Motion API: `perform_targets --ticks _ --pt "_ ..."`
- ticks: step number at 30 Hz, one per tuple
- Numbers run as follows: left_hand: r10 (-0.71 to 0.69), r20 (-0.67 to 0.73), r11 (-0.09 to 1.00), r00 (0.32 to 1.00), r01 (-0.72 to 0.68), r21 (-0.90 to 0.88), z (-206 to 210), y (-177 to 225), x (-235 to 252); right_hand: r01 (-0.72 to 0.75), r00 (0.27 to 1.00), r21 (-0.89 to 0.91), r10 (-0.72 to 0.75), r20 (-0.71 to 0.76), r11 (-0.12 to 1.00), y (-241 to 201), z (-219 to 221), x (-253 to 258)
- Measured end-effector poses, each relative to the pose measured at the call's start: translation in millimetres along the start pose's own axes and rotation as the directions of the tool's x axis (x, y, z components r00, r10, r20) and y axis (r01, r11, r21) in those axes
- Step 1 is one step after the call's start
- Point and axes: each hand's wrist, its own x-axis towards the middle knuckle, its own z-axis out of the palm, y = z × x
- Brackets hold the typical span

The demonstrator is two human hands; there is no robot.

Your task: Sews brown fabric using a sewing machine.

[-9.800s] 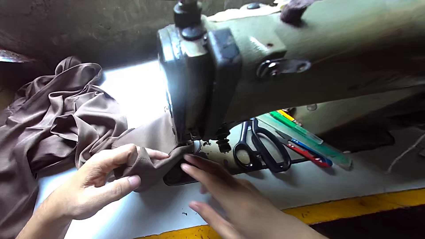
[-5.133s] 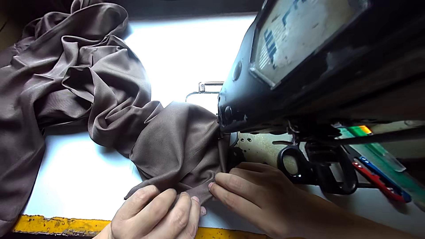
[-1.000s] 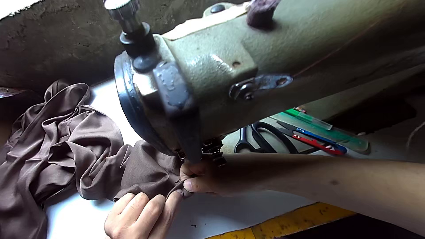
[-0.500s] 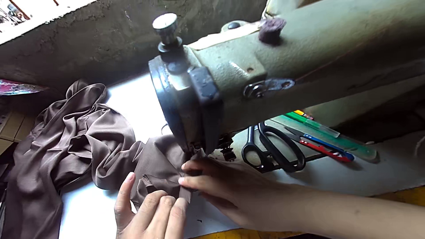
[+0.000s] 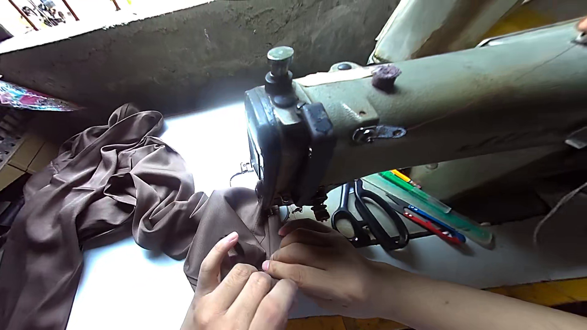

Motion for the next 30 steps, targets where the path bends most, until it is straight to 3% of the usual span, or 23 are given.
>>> perform_targets --ticks 3,5,8,11,19,30 --pt "0.033 0.052 0.998 0.998 -0.035 0.044 11.4 -21.0 -16.3 0.04 0.999 -0.084 -0.037 0.028 0.996 -4.8 -0.9 -14.1" --pt "0.128 0.14 0.989 0.982 -0.136 0.049 20.5 -43.2 -26.9 0.077 0.994 -0.166 -0.063 0.086 0.983 -8.9 -2.7 -22.7" --pt "0.302 0.269 0.952 0.915 -0.274 -0.136 25.4 -64.3 -26.7 0.143 0.975 -0.228 -0.097 0.201 0.963 -16.1 -5.9 -32.4" --pt "0.333 0.309 0.93 0.891 -0.255 -0.266 34.4 -73.3 -19.5 0.146 0.971 -0.242 -0.092 0.221 0.959 -16.2 -6.7 -35.2" --pt "0.306 0.268 0.944 0.913 -0.256 -0.207 43.4 -87.2 -8.3 0.014 0.99 -0.185 0.012 0.139 0.983 -14.8 -3.1 -41.6" --pt "0.294 0.116 0.912 0.949 -0.242 -0.33 33.3 -89.5 9.2 -0.02 0.973 -0.159 0.055 0.222 0.987 -17.0 -2.6 -40.3"
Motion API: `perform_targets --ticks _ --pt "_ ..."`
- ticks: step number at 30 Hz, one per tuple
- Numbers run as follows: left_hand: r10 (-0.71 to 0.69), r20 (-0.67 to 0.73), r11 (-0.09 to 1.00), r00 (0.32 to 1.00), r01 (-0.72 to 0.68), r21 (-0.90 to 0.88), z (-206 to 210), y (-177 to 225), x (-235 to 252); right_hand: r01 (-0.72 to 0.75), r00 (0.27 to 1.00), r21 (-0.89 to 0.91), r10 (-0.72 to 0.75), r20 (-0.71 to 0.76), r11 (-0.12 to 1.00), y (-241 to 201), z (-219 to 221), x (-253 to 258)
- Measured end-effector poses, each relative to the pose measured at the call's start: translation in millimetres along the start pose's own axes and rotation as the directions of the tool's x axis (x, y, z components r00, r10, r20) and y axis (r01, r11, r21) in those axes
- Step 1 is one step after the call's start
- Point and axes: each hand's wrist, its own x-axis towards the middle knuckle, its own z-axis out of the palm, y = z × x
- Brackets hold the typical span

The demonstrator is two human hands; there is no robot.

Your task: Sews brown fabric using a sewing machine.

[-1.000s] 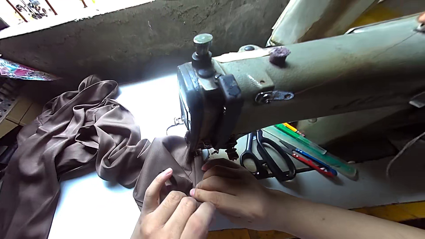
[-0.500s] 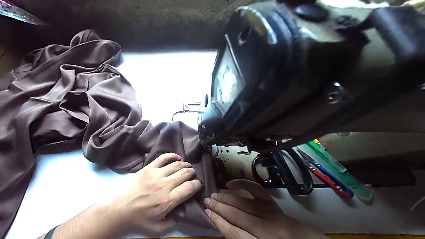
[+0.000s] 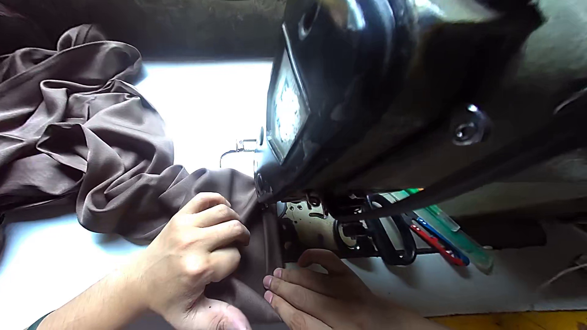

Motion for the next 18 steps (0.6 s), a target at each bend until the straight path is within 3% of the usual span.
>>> perform_targets --ticks 4,9,18 --pt "-0.018 0.09 1.0 0.996 0.016 0.024 11.5 2.0 5.6 -0.021 1.0 0.037 0.021 -0.008 0.999 -1.3 0.2 -0.5" --pt "-0.047 0.227 0.974 0.973 -0.006 0.225 22.4 0.2 5.2 -0.017 1.0 -0.004 0.017 0.005 1.0 -1.5 -0.8 0.4" --pt "-0.181 0.255 0.945 0.95 0.096 0.313 20.8 -5.8 17.5 -0.017 1.0 0.016 0.017 -0.007 1.0 -2.9 -0.1 0.3"
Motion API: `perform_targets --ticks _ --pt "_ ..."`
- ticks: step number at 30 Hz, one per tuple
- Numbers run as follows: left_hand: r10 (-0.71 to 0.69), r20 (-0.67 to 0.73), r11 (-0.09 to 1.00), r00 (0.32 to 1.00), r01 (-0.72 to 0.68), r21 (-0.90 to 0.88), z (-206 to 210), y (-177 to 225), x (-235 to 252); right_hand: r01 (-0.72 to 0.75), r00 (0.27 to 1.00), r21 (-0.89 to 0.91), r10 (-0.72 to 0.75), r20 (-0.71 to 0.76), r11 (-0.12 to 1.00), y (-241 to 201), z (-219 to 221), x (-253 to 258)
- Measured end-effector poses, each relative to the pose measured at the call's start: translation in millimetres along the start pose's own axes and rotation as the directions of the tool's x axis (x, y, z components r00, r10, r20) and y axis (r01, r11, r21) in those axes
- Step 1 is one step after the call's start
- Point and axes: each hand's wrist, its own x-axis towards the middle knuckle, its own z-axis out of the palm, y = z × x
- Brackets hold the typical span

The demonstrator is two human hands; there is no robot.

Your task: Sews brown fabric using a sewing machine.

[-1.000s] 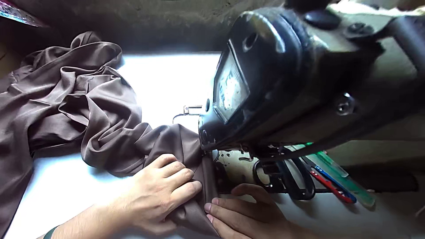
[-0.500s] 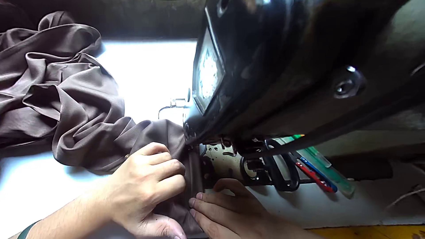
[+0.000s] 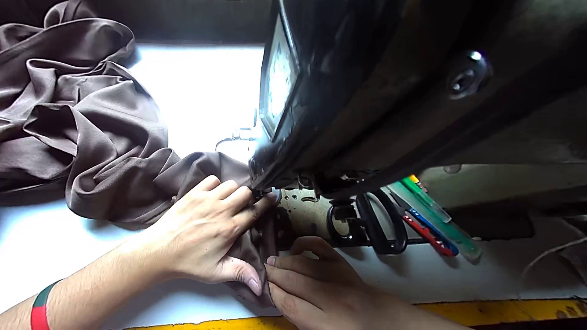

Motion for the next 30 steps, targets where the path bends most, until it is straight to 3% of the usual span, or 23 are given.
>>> perform_targets --ticks 11,30 --pt "0.158 -0.025 0.979 0.987 -0.16 -0.13 4.0 5.0 -33.0 -0.008 1.0 0.002 0.008 -0.013 1.0 0.9 1.4 -0.5" --pt "0.112 -0.015 0.993 0.994 -0.112 -0.036 4.0 1.6 -26.6 -0.032 0.999 0.003 0.032 0.018 0.999 -1.2 -0.2 1.1"
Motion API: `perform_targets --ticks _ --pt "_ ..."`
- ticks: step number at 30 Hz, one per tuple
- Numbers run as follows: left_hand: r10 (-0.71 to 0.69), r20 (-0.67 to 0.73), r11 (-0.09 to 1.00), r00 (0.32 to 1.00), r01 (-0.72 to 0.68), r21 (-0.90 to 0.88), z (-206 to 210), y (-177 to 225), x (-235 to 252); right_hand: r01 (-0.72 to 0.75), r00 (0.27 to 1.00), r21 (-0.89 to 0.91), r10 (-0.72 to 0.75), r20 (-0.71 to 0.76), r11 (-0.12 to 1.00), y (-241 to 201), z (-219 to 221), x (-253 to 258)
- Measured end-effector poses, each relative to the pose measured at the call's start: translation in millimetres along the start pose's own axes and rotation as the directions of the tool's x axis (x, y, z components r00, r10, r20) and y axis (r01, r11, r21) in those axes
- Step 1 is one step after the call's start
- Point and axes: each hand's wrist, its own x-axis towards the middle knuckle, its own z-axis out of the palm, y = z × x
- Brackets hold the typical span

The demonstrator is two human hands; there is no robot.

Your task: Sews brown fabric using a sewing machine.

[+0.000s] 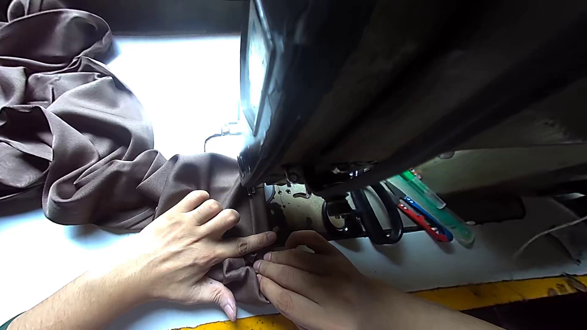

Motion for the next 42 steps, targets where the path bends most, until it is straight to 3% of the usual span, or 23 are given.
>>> perform_targets --ticks 18,37,42 --pt "-0.003 0.019 1.0 1.0 0.003 -0.003 -1.2 -15.4 10.0 -0.082 0.995 -0.018 0.08 -0.066 0.997 5.9 2.9 2.8" --pt "0.015 0.044 1.0 0.999 -0.016 0.016 -2.3 -34.7 18.5 -0.178 0.984 -0.064 0.176 -0.022 0.982 14.5 0.5 13.6" --pt "0.099 -0.086 0.994 0.991 -0.102 -0.029 -6.8 -41.1 14.9 -0.191 0.981 -0.073 0.189 -0.034 0.979 18.3 0.9 17.2"
